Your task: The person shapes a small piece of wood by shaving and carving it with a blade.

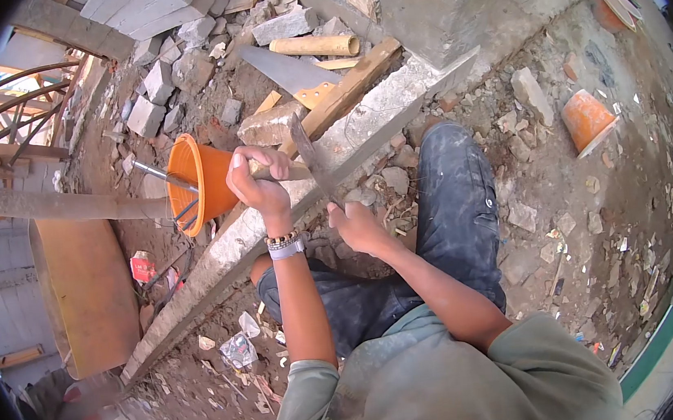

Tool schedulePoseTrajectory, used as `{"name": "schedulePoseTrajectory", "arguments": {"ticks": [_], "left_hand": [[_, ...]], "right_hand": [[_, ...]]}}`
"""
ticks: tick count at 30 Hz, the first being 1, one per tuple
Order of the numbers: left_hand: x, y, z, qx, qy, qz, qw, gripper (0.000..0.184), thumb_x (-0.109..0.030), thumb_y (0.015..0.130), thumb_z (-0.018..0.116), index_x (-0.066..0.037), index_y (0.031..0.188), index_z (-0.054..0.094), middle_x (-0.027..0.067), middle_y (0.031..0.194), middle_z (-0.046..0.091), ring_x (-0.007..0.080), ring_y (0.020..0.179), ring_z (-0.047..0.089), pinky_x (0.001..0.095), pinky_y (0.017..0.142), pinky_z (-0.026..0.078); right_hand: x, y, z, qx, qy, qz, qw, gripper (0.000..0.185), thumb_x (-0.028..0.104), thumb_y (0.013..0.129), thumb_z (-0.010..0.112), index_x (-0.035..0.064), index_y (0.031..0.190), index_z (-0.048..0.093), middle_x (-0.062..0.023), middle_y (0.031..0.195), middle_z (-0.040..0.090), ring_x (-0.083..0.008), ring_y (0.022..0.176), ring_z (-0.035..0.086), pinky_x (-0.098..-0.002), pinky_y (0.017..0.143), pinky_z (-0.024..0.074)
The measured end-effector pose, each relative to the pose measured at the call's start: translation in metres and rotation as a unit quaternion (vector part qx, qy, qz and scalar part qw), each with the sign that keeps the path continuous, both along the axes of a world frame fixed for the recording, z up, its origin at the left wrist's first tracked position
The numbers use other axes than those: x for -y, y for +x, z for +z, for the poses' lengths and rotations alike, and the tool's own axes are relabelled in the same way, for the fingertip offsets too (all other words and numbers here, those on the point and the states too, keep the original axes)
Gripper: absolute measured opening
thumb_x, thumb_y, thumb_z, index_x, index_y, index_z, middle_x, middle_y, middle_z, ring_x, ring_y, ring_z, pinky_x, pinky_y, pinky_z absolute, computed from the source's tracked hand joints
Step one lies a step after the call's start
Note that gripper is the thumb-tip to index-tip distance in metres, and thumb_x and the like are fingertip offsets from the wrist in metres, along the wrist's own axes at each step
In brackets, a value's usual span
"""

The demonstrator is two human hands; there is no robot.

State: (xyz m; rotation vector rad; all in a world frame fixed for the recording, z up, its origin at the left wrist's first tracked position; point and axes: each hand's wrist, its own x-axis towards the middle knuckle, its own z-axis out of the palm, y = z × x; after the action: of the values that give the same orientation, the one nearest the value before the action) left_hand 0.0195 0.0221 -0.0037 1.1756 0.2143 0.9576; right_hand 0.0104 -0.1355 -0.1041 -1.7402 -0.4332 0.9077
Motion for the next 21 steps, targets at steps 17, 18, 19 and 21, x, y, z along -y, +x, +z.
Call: {"name": "schedulePoseTrajectory", "arguments": {"ticks": [17, 18, 19, 21], "left_hand": [[0.003, 0.001, 0.007, -0.007, 0.031, 0.003, 0.999, 0.04, -0.029, 0.098, 0.037, 0.0, 0.072, 0.046, 0.0082, 0.052, 0.046, 0.0148, 0.044, 0.041, 0.0293, 0.044, 0.037], [0.003, -0.001, 0.007, -0.011, 0.033, -0.001, 0.999, 0.04, -0.029, 0.098, 0.037, 0.0, 0.072, 0.046, 0.0081, 0.052, 0.046, 0.0148, 0.043, 0.041, 0.0291, 0.044, 0.037], [0.003, -0.001, 0.006, -0.012, 0.032, 0.001, 0.999, 0.04, -0.029, 0.098, 0.037, 0.0, 0.072, 0.046, 0.0081, 0.052, 0.046, 0.0147, 0.043, 0.041, 0.029, 0.044, 0.037], [0.004, -0.001, 0.005, -0.011, 0.026, 0.01, 1.0, 0.04, -0.029, 0.098, 0.037, -0.001, 0.072, 0.046, 0.008, 0.051, 0.046, 0.0145, 0.043, 0.041, 0.0288, 0.044, 0.036]], "right_hand": [[-0.005, 0.0, -0.018, 0.101, -0.026, -0.031, 0.994, 0.046, 0.041, 0.104, 0.045, 0.004, 0.078, 0.054, 0.0039, 0.053, 0.035, -0.0091, 0.044, 0.037, -0.0273, 0.045, 0.0323], [-0.001, 0.005, -0.012, 0.035, -0.047, -0.018, 0.998, 0.045, 0.04, 0.104, 0.046, 0.0045, 0.077, 0.053, 0.0034, 0.052, 0.035, -0.0105, 0.043, 0.037, -0.0285, 0.043, 0.0325], [0.0, 0.007, -0.008, -0.031, -0.044, -0.019, 0.998, 0.045, 0.04, 0.104, 0.046, 0.0049, 0.076, 0.053, 0.0033, 0.052, 0.035, -0.0109, 0.041, 0.036, -0.0293, 0.042, 0.032], [0.002, 0.011, 0.0, -0.159, -0.023, -0.037, 0.986, 0.045, 0.04, 0.104, 0.046, 0.0053, 0.076, 0.053, 0.0038, 0.052, 0.035, -0.0108, 0.039, 0.033, -0.0304, 0.039, 0.0301]]}}
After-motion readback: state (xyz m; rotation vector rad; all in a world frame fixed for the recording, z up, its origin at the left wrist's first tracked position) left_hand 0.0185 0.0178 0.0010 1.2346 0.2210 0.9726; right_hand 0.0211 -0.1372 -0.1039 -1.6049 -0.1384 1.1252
